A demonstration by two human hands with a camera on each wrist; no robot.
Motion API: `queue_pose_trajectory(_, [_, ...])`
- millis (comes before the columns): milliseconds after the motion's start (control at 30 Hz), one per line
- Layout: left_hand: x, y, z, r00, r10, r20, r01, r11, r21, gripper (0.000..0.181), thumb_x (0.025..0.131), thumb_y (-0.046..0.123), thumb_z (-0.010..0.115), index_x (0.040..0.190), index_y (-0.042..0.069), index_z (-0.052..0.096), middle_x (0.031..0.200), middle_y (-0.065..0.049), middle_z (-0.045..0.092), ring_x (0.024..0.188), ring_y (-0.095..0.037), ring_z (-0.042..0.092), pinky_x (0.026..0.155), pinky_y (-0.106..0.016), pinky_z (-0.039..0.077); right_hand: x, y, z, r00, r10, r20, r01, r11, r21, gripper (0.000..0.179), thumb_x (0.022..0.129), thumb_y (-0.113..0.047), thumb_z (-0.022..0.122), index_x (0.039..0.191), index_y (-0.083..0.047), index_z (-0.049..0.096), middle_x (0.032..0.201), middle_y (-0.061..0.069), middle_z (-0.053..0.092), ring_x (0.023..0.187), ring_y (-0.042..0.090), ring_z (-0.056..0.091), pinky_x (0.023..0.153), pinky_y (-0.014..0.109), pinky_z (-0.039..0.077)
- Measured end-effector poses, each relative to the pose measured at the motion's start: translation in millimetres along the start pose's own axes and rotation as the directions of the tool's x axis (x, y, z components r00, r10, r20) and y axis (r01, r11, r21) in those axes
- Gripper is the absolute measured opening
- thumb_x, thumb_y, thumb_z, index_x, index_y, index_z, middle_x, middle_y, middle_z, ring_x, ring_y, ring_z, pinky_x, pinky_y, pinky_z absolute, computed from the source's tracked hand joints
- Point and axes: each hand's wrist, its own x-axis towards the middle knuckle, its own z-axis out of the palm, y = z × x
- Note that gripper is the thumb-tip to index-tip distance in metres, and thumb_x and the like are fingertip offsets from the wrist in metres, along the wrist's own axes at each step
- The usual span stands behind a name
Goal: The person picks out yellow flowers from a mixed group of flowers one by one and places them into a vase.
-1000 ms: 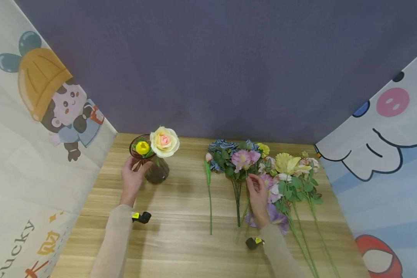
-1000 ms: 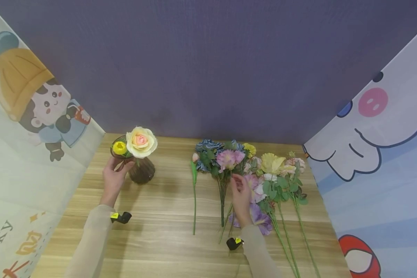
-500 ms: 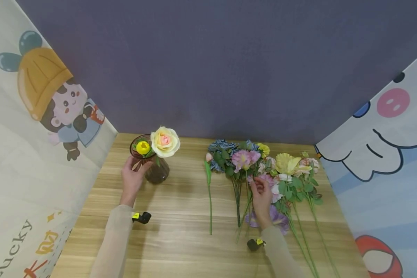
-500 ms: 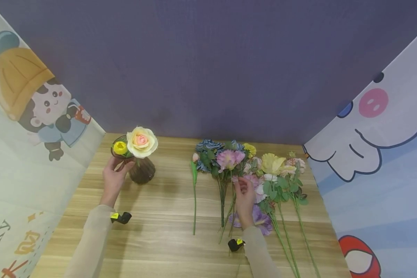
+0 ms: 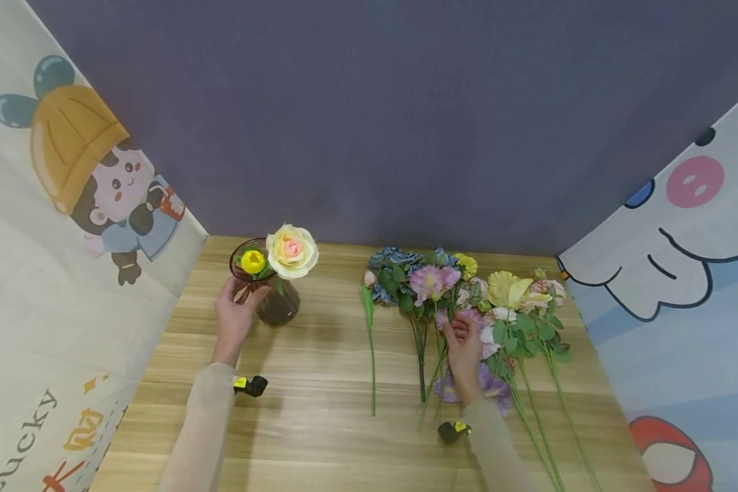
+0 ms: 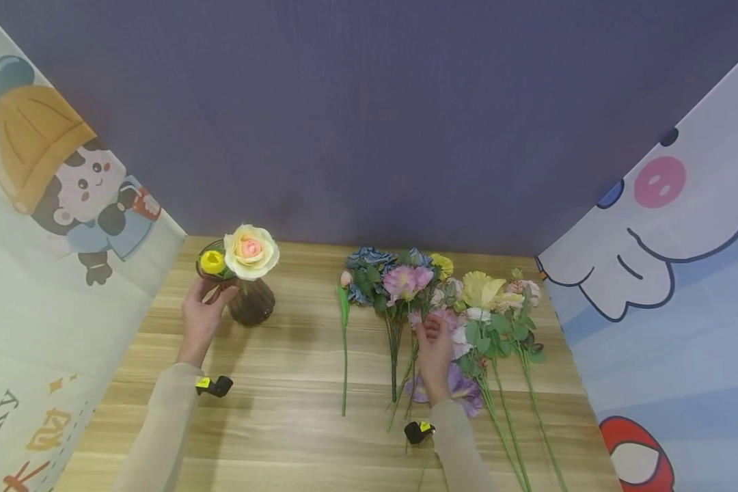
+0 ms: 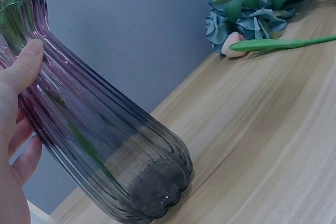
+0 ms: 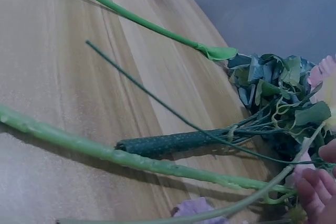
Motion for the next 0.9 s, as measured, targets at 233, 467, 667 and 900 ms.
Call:
queue_pose_trajectory(233, [-0.5,-0.5,-0.2,1.000,0.000,0.002,0.000,1.000,-0.001,0.050,0.091,0.015,0.081,0.135,0.001,0.061,0.119,0.002,0.063,0.121,-0.015,0.058,0.112,-0.038,0.049,5.1,-7,-6,0.997,0.048,0.066,-0.047,0.999,-0.028,0.039,0.101,-0.011,0.066,0.135,0.008,0.057,0.118,0.028,0.064,0.084,-0.005,0.057,0.072,0.007,0.049])
queue_pose_trajectory(467, [-0.2,1.6,0.0,1.000,-0.019,0.007,0.019,1.000,-0.016,0.051,0.091,0.011,0.080,0.137,0.002,0.060,0.121,0.003,0.062,0.121,-0.011,0.057,0.114,-0.041,0.047,11.1,-14,-10,0.984,0.111,0.138,-0.124,0.989,0.086,0.042,0.099,0.000,0.065,0.137,0.015,0.053,0.104,0.019,0.067,0.075,-0.001,0.063,0.069,0.016,0.058])
queue_pose_trajectory(667, [-4.6,17.7,-0.2,1.000,-0.026,0.012,0.026,1.000,-0.010,0.050,0.092,0.005,0.078,0.137,-0.004,0.058,0.117,0.008,0.061,0.117,-0.007,0.056,0.114,-0.047,0.046,18.6,-18,-19,0.917,0.256,0.305,-0.329,0.919,0.217,0.053,0.102,0.001,0.061,0.148,0.015,0.039,0.089,-0.006,0.071,0.070,0.004,0.069,0.069,0.020,0.061])
queue_pose_trajectory(900, [-11.9,40.6,-4.2,0.999,0.003,0.043,-0.003,1.000,0.005,0.046,0.091,0.006,0.079,0.132,-0.003,0.061,0.111,0.013,0.060,0.113,-0.006,0.057,0.112,-0.048,0.048,25.1,-23,-31,0.829,0.307,0.468,-0.462,0.847,0.263,0.063,0.105,-0.003,0.058,0.157,0.012,0.025,0.093,-0.006,0.071,0.078,0.006,0.070,0.074,0.021,0.062])
